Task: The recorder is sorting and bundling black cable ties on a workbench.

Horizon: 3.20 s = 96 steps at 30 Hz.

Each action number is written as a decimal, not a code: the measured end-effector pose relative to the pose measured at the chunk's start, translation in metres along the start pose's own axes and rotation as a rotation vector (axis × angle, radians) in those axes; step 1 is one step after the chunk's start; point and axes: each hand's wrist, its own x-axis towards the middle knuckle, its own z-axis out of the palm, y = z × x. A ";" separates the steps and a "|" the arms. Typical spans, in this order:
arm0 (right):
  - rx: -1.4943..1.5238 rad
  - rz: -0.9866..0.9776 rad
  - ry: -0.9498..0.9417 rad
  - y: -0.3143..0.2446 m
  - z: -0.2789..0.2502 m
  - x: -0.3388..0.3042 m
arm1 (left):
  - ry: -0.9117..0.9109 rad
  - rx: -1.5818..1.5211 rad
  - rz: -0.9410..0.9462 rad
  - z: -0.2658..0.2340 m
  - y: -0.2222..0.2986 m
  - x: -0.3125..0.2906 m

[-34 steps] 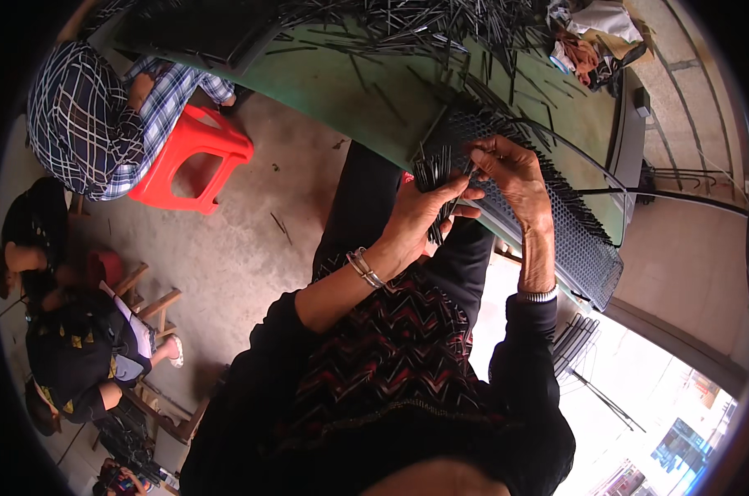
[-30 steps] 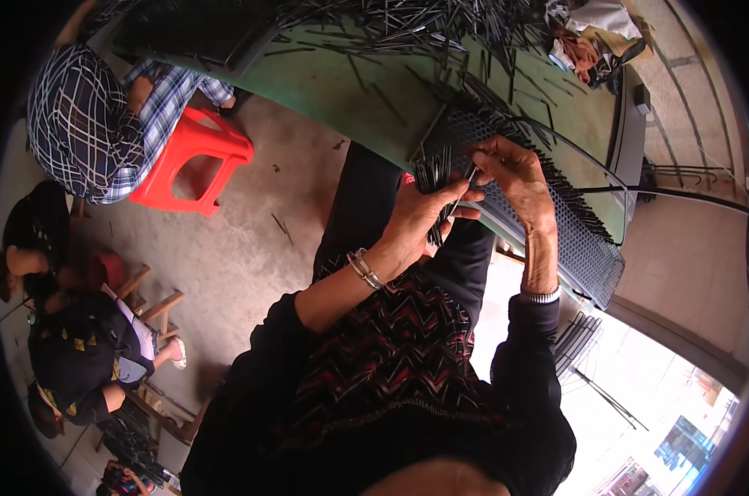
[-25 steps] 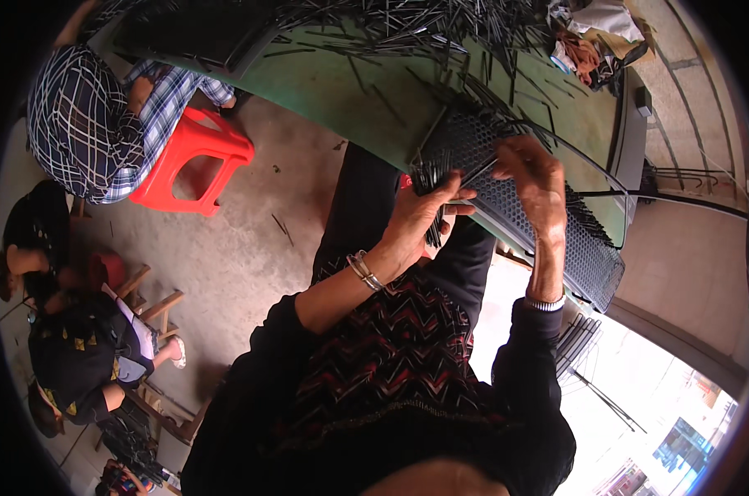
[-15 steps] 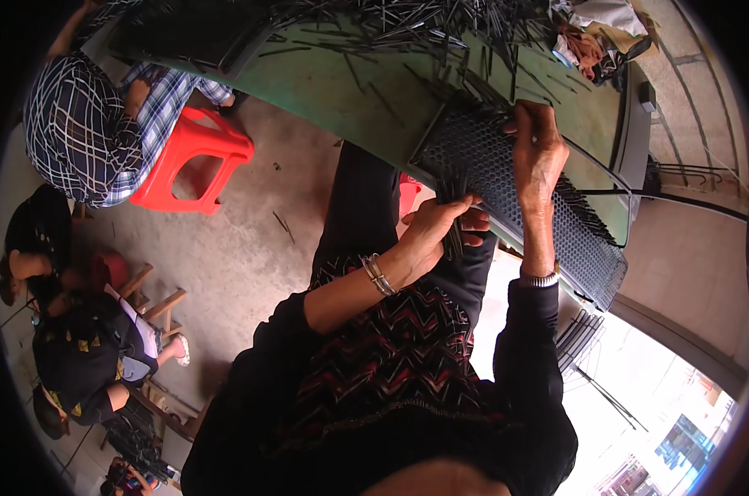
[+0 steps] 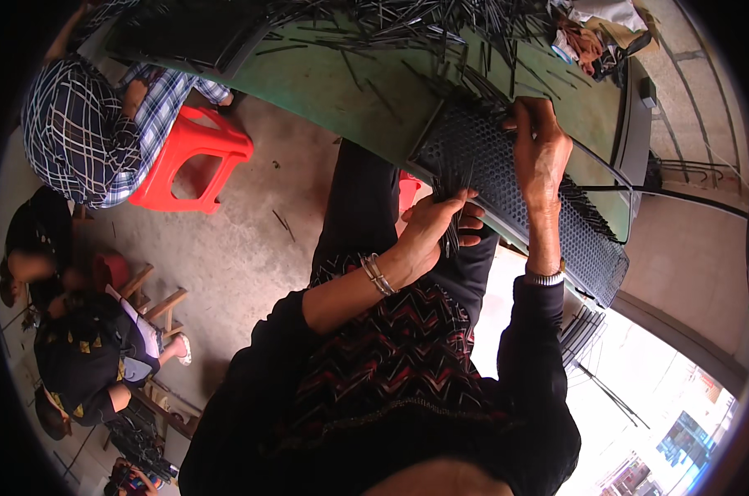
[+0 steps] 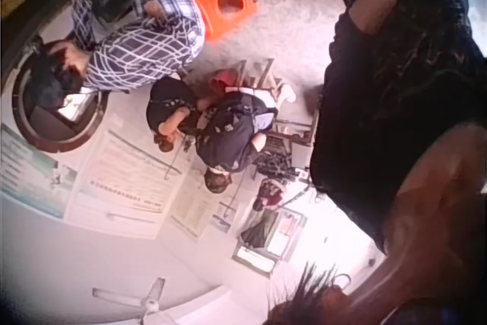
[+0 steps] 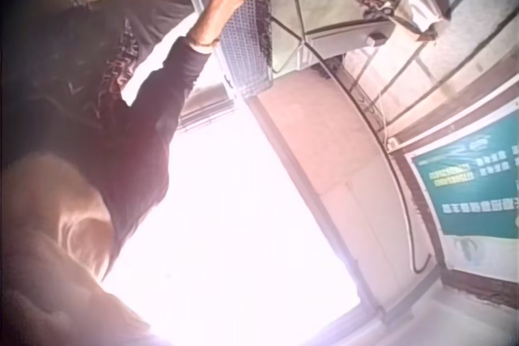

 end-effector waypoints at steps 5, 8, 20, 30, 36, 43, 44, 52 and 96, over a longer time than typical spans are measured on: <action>-0.006 0.016 -0.076 0.000 -0.004 0.002 | -0.029 0.090 0.052 0.000 0.001 0.003; -0.020 0.021 -0.080 -0.001 -0.004 0.001 | -0.049 -0.002 0.030 0.001 0.001 0.003; 0.178 -0.081 -0.189 0.008 0.004 0.018 | -0.034 0.024 0.066 0.004 0.008 -0.003; -0.265 -0.240 -0.062 0.011 0.014 0.005 | 0.020 0.051 0.097 0.009 0.012 -0.007; -0.317 -0.290 -0.082 0.011 0.013 0.005 | 0.016 0.039 0.103 0.009 0.009 -0.006; -0.384 -0.252 -0.043 0.023 0.015 -0.006 | -0.019 0.027 0.119 0.008 0.010 -0.006; -0.384 -0.254 -0.043 0.019 0.013 -0.008 | -0.018 0.026 0.121 0.008 0.010 -0.007; 0.423 0.292 -0.608 0.012 -0.026 -0.032 | -0.093 0.032 0.112 0.006 0.009 -0.004; 0.081 0.044 0.078 0.009 -0.001 -0.004 | 0.030 0.111 -0.053 0.014 -0.006 0.000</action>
